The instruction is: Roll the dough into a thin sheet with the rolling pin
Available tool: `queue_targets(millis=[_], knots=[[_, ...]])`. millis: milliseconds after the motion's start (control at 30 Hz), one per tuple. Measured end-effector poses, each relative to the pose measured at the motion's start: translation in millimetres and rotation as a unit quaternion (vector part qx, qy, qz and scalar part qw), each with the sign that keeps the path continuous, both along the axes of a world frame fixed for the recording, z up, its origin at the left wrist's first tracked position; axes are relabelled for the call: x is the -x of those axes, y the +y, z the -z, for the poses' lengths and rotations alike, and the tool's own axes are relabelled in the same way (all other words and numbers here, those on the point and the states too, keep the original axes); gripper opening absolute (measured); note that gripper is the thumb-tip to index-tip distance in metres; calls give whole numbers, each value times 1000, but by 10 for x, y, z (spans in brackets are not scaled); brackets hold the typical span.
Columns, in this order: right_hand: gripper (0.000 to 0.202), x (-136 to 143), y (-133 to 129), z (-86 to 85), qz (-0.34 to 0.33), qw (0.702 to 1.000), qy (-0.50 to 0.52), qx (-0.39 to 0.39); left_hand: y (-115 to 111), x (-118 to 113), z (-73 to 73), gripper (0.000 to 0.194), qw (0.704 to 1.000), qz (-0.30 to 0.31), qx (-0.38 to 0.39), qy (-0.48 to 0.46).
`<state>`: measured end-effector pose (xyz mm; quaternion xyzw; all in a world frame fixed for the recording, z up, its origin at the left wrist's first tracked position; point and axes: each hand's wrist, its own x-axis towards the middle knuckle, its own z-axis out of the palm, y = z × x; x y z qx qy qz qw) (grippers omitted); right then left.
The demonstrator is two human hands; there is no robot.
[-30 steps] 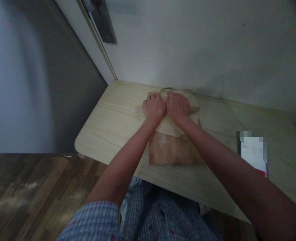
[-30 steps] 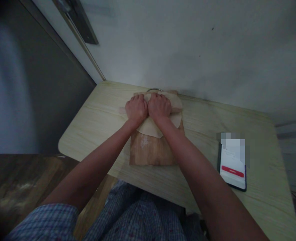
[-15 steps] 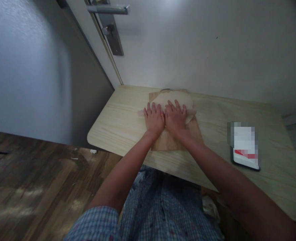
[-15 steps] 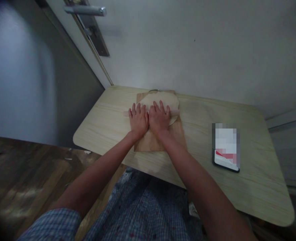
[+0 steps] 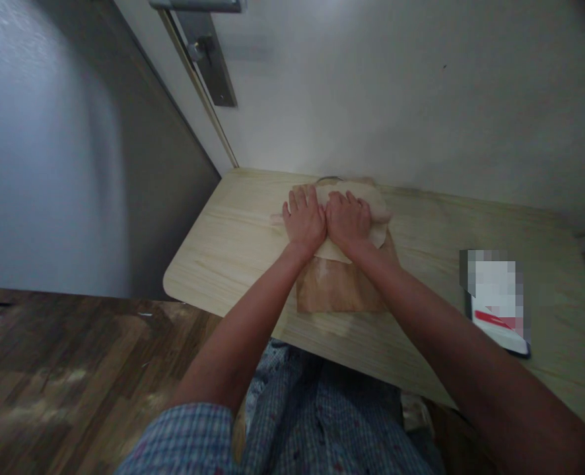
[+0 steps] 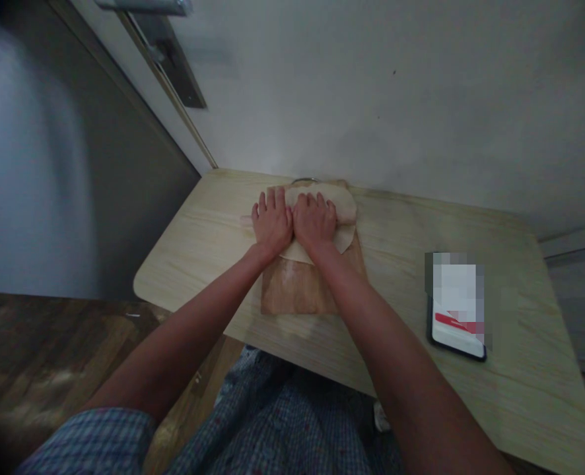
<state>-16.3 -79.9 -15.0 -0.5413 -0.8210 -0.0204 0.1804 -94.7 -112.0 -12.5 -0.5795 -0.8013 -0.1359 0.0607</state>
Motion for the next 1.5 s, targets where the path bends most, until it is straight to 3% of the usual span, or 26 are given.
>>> queue_targets(millis=[300, 600, 900, 1200, 1367, 1500], knots=[[32, 127, 386, -94, 13, 1000, -11, 15, 362, 126, -28, 44, 999, 5, 14, -34], [36, 269, 802, -140, -20, 999, 9, 43, 810, 263, -79, 38, 996, 6, 24, -81], [29, 381, 1006, -214, -8, 998, -49, 45, 1057, 364, -72, 38, 997, 23, 13, -75], [32, 335, 862, -195, 3, 998, -30, 56, 938, 325, -46, 40, 998, 8, 12, -55], [32, 271, 644, -151, 32, 997, -33, 65, 691, 257, -33, 42, 999, 0, 4, -51], [34, 194, 423, -99, 25, 998, -33, 37, 455, 218, 17, 39, 999, 30, -21, -35]])
